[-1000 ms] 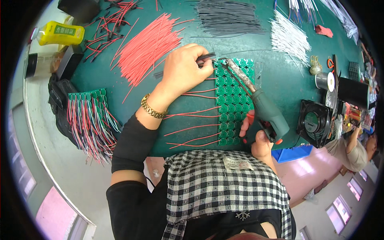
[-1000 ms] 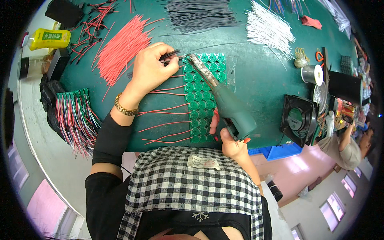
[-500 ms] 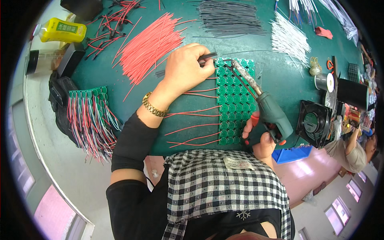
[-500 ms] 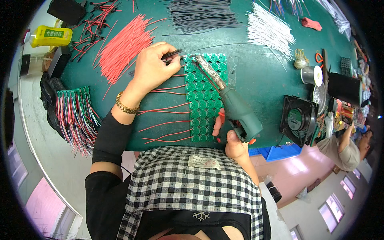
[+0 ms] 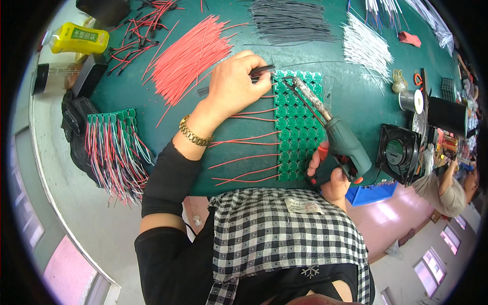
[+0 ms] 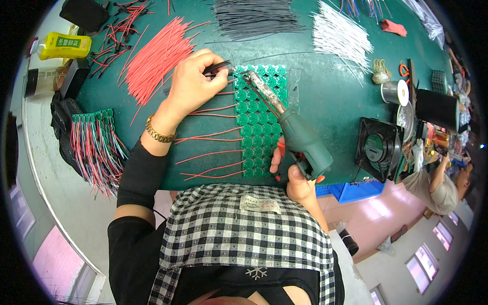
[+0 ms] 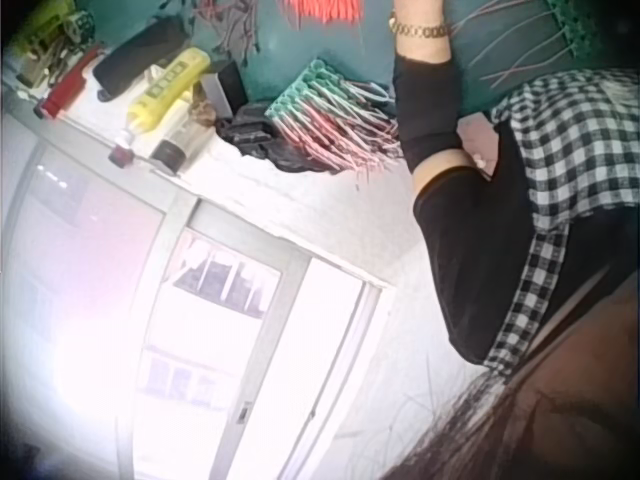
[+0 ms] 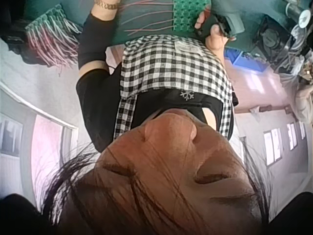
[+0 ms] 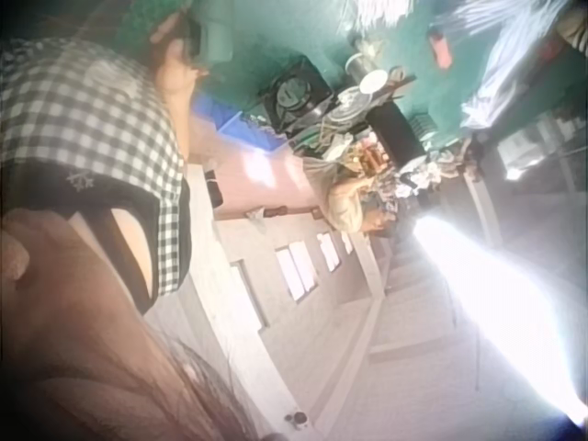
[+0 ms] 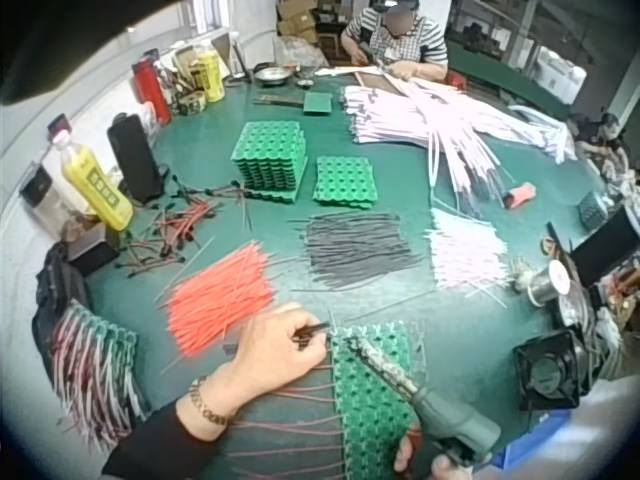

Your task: The person solders wires onto circuit board panels using a soldering iron, sets finished panels aside, and handles a spool of solder wire by hand.

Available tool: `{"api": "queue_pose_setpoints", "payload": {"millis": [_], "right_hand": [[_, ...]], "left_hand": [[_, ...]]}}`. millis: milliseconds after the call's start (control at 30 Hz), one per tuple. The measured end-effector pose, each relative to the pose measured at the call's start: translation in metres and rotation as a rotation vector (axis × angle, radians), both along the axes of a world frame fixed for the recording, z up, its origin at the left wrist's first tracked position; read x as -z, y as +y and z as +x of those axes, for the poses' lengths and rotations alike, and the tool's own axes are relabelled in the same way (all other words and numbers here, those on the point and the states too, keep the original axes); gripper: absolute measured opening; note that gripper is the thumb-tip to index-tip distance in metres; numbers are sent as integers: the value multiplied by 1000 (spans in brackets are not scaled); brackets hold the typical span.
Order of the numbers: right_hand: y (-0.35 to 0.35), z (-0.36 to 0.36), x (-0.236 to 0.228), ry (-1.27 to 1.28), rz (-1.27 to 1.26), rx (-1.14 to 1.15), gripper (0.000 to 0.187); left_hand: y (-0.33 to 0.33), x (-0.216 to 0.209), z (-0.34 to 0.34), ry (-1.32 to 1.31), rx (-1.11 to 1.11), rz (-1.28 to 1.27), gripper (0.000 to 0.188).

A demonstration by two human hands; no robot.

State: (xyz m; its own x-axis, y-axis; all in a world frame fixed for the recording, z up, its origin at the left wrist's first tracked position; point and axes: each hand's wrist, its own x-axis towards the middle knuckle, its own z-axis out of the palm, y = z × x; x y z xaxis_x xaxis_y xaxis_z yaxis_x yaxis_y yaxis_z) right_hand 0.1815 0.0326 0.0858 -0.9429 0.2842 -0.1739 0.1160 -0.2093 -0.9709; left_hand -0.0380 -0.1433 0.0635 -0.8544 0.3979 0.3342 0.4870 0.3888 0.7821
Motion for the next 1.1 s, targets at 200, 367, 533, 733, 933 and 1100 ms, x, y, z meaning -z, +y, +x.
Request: {"api": "queue_pose_setpoints", "payload": {"millis": [200,367,533,733,933,1100], "right_hand": [[0,1,1,-2,-13,-4,75],[-2,-6,-2,-9,-33,-17,73],[-4,-12,-1,30,-28,-43,66],[-6,-14,-5,-19,-5,-54,63],[-4,-15,-6,-24,23,-87,63],[-5,-15,-5,-23,44,-85,63]], "left_hand": [[-1,0,0,37,25,-12,12],[1,1,0,38,3,-5,11],[1,3,0,55,-15,-39,12],[1,-1,0,23,-19,-48,13],[2,0,-1,31,-21,-39,13],[2,1,0,36,-22,-41,13]]}}
